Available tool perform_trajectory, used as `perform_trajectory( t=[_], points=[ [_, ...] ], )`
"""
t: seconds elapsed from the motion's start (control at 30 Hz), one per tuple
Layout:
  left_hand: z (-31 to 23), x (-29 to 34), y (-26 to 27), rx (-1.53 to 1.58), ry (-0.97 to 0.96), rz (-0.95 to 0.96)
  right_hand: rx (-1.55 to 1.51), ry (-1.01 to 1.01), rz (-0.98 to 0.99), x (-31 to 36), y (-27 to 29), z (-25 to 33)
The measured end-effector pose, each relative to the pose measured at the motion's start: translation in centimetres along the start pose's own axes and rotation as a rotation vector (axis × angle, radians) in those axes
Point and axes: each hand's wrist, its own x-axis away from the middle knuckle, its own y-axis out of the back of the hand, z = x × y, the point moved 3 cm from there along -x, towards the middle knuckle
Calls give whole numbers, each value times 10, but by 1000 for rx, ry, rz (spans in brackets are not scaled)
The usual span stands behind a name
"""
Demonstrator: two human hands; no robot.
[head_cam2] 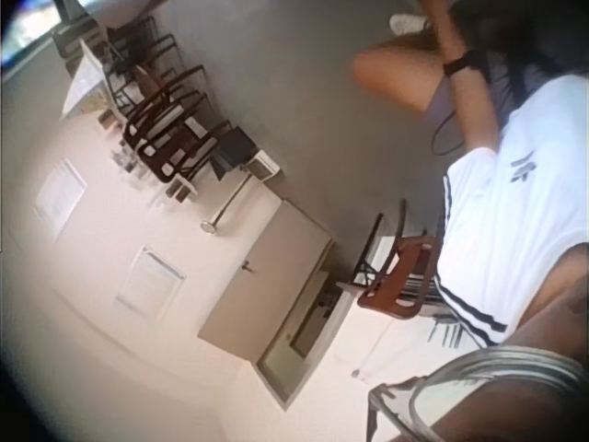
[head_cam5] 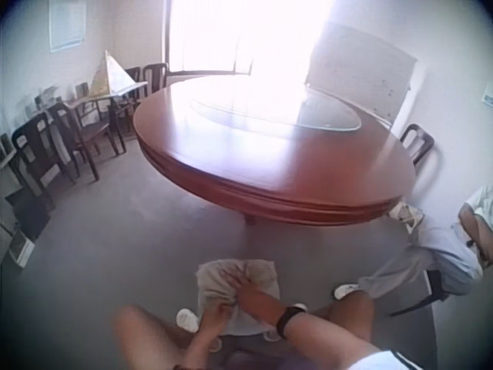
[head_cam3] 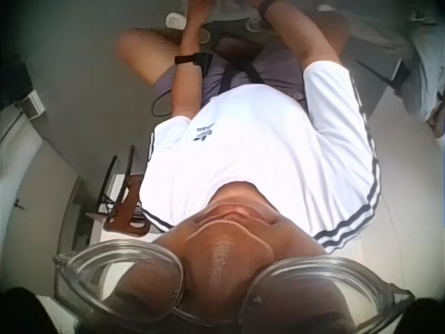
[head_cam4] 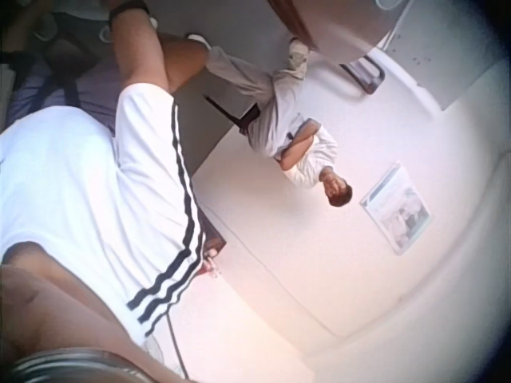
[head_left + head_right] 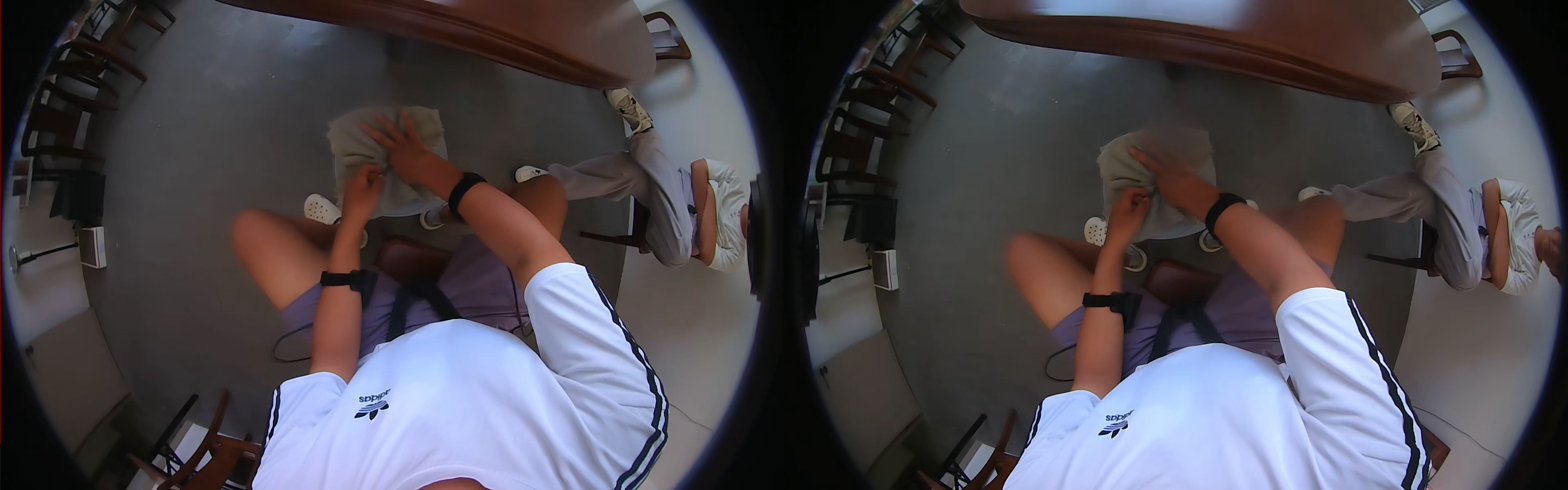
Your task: Wiping a wooden chair with a cloth.
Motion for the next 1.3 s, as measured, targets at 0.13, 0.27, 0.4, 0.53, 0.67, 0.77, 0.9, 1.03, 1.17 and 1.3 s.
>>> perform_trajectory(
  t=[0.13,0.27,0.4,0.53,0.67,0.77,0.9,1.03,1.17,1.3],
  points=[
    [2,-4,-6,-137,-91,29,-50,22,-98,-5,-36,-11],
    [-8,-8,-14,-398,-127,32,-62,-2,-22,1,-24,-12],
    [-18,-21,-22,-456,-132,72,-96,-84,-258,11,21,-29],
    [-11,-14,-1,-362,-81,86,-445,-184,224,27,96,-29],
    [-26,-18,5,-447,-92,146,-624,-142,63,63,80,-52],
    [-39,-33,-2,-766,-236,209,-757,-202,-328,86,40,-58],
    [-49,-45,10,-1137,-295,346,-1162,-291,-197,95,39,-34],
    [-66,-56,11,-1194,-112,590,-1654,-409,-160,114,24,-30],
    [-80,-66,6,-1071,182,816,-1987,-532,-407,121,-25,-46],
    [-84,-73,15,-1116,352,959,-1696,-496,-599,106,7,-50]
  ],
)
